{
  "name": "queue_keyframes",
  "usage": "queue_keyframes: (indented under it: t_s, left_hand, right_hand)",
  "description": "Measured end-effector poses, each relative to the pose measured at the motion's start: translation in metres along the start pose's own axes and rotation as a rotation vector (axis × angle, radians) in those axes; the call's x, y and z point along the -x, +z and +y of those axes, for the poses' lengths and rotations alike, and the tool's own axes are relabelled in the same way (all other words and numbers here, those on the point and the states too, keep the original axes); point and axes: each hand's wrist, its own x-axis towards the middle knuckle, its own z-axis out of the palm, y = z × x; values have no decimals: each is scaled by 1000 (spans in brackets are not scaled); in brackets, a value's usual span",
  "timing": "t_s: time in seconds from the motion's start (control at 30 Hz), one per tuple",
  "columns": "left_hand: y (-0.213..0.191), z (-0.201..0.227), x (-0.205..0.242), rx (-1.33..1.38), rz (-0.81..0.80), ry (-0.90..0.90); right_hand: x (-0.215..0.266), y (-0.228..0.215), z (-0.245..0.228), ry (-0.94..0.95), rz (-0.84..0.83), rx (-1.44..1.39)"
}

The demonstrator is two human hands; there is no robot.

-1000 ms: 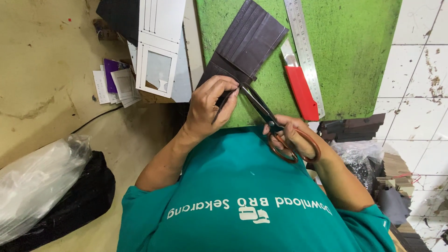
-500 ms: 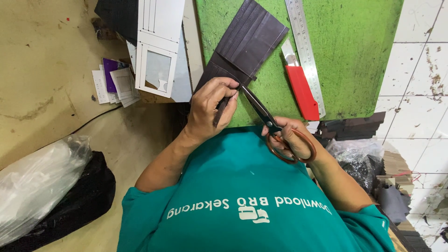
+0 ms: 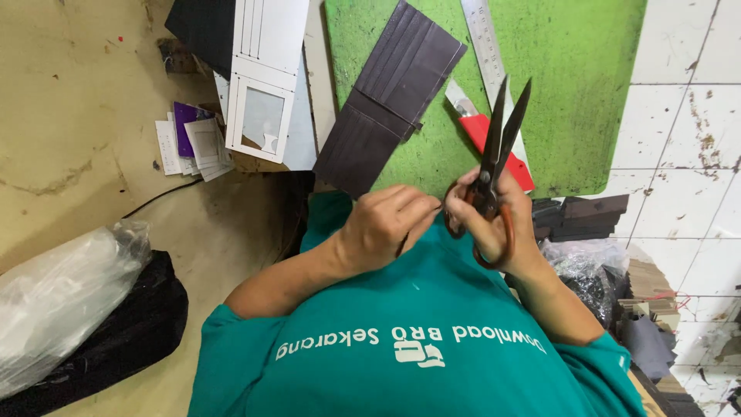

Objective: Measuring, cutting, and trimming leather pieces to assemble a wallet

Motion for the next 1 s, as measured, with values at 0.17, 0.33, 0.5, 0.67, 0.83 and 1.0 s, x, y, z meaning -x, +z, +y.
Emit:
queue_keyframes:
  t_s: [0.17, 0.33, 0.5, 0.67, 0.83, 1.0]
  left_hand:
    - [5, -23, -1, 132, -44, -29]
    - [-28, -68, -35, -82, 59, -143]
    - [-15, -94, -53, -589, -132, -593]
    - [-22, -91, -60, -456, -173, -743]
    - [-54, -65, -50, -59, -193, -763]
    - [-94, -39, -40, 517, 352, -405]
  right_hand:
    - [-18, -3, -26, -77, 95, 74]
    - [-64, -34, -72, -285, 285, 233]
    - [-120, -47, -119, -572, 424, 372]
    - [-176, -63, -106, -594, 412, 445]
    - [-157, -60, -96, -364, 381, 439]
    - [-70, -5, -99, -203, 148, 220]
